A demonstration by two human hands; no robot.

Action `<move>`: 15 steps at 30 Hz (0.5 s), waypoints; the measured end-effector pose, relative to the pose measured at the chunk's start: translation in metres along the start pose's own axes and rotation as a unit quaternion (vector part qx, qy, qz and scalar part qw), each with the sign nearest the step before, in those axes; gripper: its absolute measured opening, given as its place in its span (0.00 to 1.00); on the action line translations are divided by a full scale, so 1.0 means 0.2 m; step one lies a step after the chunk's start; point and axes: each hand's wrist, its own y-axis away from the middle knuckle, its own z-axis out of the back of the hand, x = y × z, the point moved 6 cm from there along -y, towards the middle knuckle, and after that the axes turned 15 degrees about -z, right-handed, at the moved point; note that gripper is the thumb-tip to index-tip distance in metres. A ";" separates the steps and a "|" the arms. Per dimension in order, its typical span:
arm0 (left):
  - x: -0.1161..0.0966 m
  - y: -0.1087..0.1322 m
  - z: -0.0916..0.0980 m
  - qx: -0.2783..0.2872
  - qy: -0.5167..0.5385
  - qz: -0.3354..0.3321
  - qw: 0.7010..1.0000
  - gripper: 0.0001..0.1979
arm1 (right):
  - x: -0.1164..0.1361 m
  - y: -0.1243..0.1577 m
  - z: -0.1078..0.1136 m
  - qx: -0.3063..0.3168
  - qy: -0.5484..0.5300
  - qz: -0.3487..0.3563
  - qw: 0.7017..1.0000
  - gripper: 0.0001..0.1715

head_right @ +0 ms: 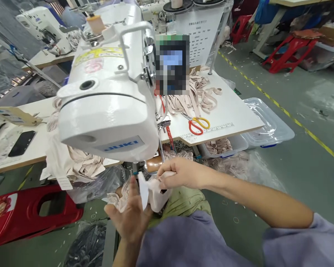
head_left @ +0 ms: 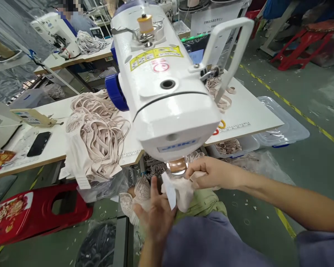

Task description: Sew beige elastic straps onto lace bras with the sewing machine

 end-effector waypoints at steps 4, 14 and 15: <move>-0.12 0.00 -0.09 0.096 -0.001 -0.105 0.990 0.46 | 0.19 0.02 -0.05 0.060 0.183 0.020 0.981 0.05; -0.33 -0.23 -0.19 0.403 -0.582 -0.408 0.576 0.33 | 0.29 -0.10 0.06 -0.222 0.501 0.087 0.832 0.17; -0.32 -0.25 -0.19 0.410 -0.596 -0.410 0.556 0.31 | 0.29 -0.10 0.06 -0.218 0.497 0.074 0.837 0.18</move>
